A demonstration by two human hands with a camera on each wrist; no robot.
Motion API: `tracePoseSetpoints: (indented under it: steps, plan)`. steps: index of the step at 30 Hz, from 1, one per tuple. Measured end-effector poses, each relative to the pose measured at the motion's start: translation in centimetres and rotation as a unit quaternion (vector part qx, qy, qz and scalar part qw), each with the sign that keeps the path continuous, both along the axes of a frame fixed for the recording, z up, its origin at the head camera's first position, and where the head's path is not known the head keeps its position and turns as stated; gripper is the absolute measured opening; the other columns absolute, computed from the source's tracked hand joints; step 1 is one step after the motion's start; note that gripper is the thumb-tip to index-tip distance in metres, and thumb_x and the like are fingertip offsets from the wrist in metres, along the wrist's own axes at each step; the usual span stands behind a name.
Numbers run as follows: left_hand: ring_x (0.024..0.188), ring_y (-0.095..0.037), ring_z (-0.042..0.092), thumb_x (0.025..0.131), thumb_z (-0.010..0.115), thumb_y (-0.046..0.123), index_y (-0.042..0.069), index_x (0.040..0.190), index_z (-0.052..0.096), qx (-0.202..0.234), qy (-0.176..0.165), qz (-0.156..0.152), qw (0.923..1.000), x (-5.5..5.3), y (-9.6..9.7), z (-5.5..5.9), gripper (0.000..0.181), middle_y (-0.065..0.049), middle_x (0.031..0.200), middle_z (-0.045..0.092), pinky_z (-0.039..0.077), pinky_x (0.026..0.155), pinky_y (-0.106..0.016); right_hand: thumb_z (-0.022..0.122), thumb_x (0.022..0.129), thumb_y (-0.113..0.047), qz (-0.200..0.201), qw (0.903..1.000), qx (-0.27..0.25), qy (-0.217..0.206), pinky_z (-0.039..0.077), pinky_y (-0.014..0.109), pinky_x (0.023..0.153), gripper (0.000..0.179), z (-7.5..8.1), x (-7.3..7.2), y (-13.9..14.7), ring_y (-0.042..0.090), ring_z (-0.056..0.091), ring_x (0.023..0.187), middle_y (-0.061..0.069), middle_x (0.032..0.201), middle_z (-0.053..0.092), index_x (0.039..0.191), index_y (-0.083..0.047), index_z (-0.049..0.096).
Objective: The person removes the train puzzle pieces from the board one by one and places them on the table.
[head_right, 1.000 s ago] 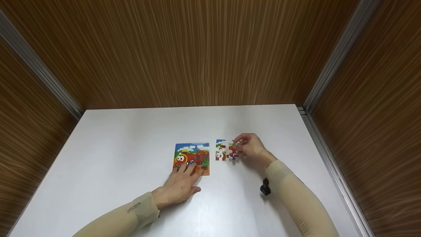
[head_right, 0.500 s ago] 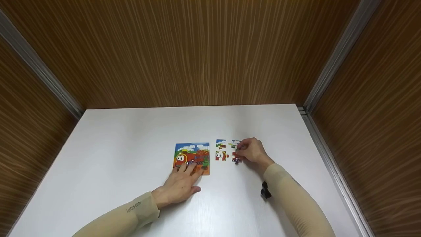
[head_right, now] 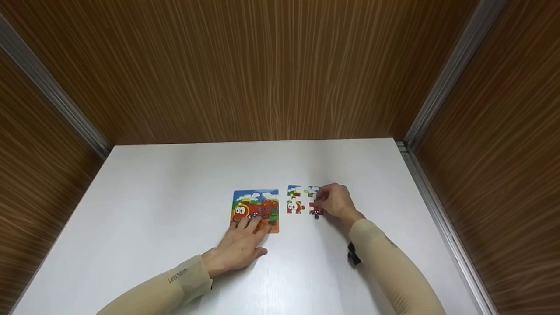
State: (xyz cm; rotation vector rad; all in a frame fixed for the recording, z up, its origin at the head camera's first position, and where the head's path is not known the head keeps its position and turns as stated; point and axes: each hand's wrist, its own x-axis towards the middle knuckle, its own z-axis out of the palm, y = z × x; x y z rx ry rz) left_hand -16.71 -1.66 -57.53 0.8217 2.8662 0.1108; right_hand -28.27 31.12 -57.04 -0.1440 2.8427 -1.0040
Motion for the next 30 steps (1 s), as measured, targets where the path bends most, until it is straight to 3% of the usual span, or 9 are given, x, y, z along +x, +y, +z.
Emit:
tracePoseSetpoints:
  steps: [10, 17, 24, 30]
  plan:
    - [0.166, -0.040, 0.041, 0.113, 0.060, 0.056, 0.025, 0.175, 0.042, 0.002, -0.009, 0.001, 1.0000, 0.1, 0.1, 0.1, 0.072, -0.012, 0.182, 0.041, 0.044, 0.125, -0.075, 0.086, 0.096, -0.011, 0.004, 0.9997, -0.015, 0.019, 0.055, 0.025, 0.066, 0.013, 0.9, 0.3, -1.3, 0.020, 0.068, 0.084, 0.013, 0.097, 0.079, 0.108, -0.004, 0.083]
    - [0.162, -0.038, 0.045, 0.111, 0.061, 0.059, 0.027, 0.174, 0.045, -0.025, 0.016, -0.007, 0.9995, 0.0, 0.4, -0.1, 0.072, -0.011, 0.179, 0.045, 0.048, 0.123, -0.073, 0.087, 0.096, -0.015, 0.040, 0.9983, -0.023, 0.037, 0.057, 0.024, 0.074, 0.028, 1.8, 0.0, -3.4, 0.024, 0.076, 0.092, 0.018, 0.107, 0.083, 0.119, 0.000, 0.082]
    - [0.164, -0.038, 0.044, 0.111, 0.062, 0.058, 0.027, 0.174, 0.045, -0.017, 0.006, 0.000, 0.9998, 0.0, 0.3, 0.0, 0.072, -0.011, 0.180, 0.044, 0.046, 0.125, -0.072, 0.087, 0.098, -0.018, 0.084, 0.9953, -0.045, 0.011, 0.060, 0.024, 0.069, 0.032, 2.1, -0.3, -6.1, 0.019, 0.077, 0.088, 0.018, 0.114, 0.084, 0.125, -0.001, 0.082]
    - [0.163, -0.037, 0.045, 0.112, 0.062, 0.058, 0.026, 0.174, 0.045, -0.016, 0.009, 0.000, 0.9998, -0.1, 0.2, 0.0, 0.072, -0.011, 0.180, 0.044, 0.047, 0.124, -0.072, 0.088, 0.098, -0.018, 0.098, 0.9941, -0.046, -0.004, 0.059, 0.025, 0.078, 0.035, 2.0, -0.8, -8.5, 0.021, 0.076, 0.096, 0.016, 0.117, 0.083, 0.128, -0.001, 0.081]
